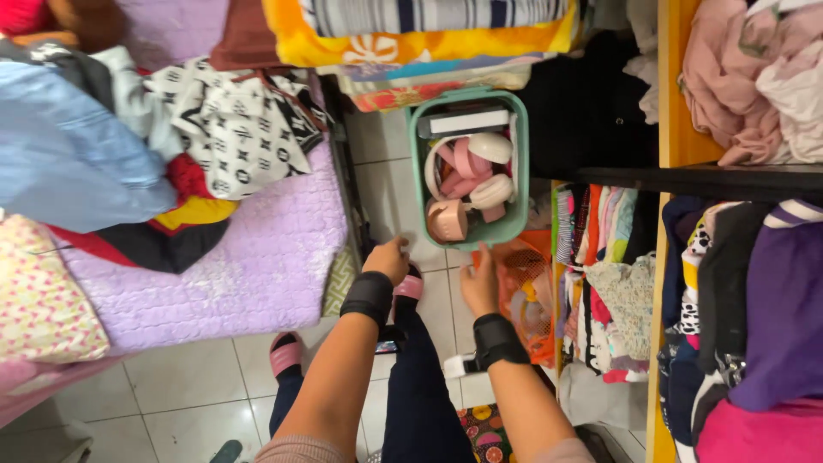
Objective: Organizing and folding various items of clothing and accessories on a bed and placing them on shelves.
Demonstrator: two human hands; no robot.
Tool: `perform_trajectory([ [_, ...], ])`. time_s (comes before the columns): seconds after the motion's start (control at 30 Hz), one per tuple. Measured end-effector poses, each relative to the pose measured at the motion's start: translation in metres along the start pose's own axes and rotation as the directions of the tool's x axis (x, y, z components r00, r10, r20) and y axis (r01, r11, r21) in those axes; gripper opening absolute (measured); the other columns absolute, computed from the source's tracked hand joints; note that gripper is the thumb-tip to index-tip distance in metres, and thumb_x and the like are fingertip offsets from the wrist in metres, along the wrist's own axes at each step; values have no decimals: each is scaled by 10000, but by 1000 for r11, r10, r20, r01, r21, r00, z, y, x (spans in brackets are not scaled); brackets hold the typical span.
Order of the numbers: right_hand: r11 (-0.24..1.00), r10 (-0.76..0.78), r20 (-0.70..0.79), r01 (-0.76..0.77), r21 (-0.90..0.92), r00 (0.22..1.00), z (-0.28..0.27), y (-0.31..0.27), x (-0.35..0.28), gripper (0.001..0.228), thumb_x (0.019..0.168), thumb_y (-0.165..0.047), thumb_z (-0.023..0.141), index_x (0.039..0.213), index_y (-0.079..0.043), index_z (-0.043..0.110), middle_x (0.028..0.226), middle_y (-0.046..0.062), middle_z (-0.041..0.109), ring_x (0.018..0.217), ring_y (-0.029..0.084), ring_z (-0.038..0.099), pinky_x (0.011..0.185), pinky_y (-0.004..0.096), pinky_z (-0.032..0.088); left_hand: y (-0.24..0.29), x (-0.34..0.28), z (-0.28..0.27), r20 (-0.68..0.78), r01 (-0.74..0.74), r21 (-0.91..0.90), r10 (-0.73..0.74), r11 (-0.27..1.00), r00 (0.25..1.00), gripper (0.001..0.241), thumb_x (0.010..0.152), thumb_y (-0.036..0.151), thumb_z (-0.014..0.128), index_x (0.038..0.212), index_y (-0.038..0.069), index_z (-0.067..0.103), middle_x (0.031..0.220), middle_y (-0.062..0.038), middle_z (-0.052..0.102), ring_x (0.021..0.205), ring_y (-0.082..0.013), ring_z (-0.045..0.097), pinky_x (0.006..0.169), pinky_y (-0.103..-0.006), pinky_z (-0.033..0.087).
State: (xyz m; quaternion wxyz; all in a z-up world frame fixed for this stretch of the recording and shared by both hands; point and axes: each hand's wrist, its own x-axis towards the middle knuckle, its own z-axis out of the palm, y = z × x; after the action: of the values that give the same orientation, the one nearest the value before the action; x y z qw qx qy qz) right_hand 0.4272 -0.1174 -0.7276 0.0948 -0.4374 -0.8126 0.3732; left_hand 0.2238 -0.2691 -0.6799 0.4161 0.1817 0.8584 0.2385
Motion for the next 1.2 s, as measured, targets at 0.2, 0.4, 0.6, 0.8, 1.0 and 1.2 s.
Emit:
perform_trajectory([
  [0.2, 995, -103, 233, 101, 21, 967, 9, -202, -51, 625, 891, -174, 701, 1460, -44, 476, 1454, 209, 557, 1354, 388, 511, 1116, 448, 404, -57, -59, -92, -107, 67, 98, -56, 993, 993, 317, 953, 249, 635, 1261, 175, 645, 1236, -202, 687, 1165, -404, 648, 980, -498, 513],
  [0.4, 953, -288, 289, 303, -6, 913, 74, -348, -86, 551, 887, -259, 724, 1393, -102, 569, 1453, 162, 568, 1336, 367, 498, 1093, 511, 380, -123, -86, -256, -561, 55, 227, 85, 972, 824, 548, 808, 194, 751, 1336, 184, 608, 1609, -181, 344, 1463, -428, 336, 1135, -564, 362],
  [0.6, 969, -214, 300, 241, -56, 930, 172, -447, -121, 466, 871, -275, 712, 1306, -128, 633, 1401, 123, 614, 1330, 336, 522, 1047, 503, 389, -209, -58, -466, -725, 151, 390, 202, 908, 658, 973, 769, 265, 814, 1606, 174, 326, 1694, -104, 245, 1553, -389, 213, 1186, -676, 217],
  [0.8, 919, -390, 247, 358, 164, 887, 234, -535, -150, 389, 906, -197, 696, 1267, -62, 644, 1274, 165, 688, 1215, 353, 637, 1028, 412, 495, -309, 32, -552, -719, 306, 658, 455, 688, 525, 1005, 877, 220, 799, 1702, 222, 226, 1759, 1, 248, 1583, -300, 252, 1165, -665, 222],
  [1.0, 941, -327, 483, 234, 244, 812, 245, -534, -176, 386, 935, -181, 660, 1305, -78, 630, 1203, 113, 746, 1082, 268, 734, 919, 371, 557, -278, -8, -584, -350, 79, 502, 118, 861, 929, 1328, 699, 361, 908, 1730, 336, 72, 1484, -18, 558, 1439, -290, 448, 1168, -683, 276],
  [1.2, 992, -103, 537, 50, 113, 837, 238, -502, -184, 319, 930, -202, 652, 1236, -118, 680, 1101, 47, 797, 1010, 169, 762, 781, 319, 555, -293, 16, -575, -472, 139, 537, 160, 832, 867, 1334, 644, 483, 948, 1693, 342, 137, 1355, -71, 616, 1296, -279, 545, 1099, -658, 319],
])
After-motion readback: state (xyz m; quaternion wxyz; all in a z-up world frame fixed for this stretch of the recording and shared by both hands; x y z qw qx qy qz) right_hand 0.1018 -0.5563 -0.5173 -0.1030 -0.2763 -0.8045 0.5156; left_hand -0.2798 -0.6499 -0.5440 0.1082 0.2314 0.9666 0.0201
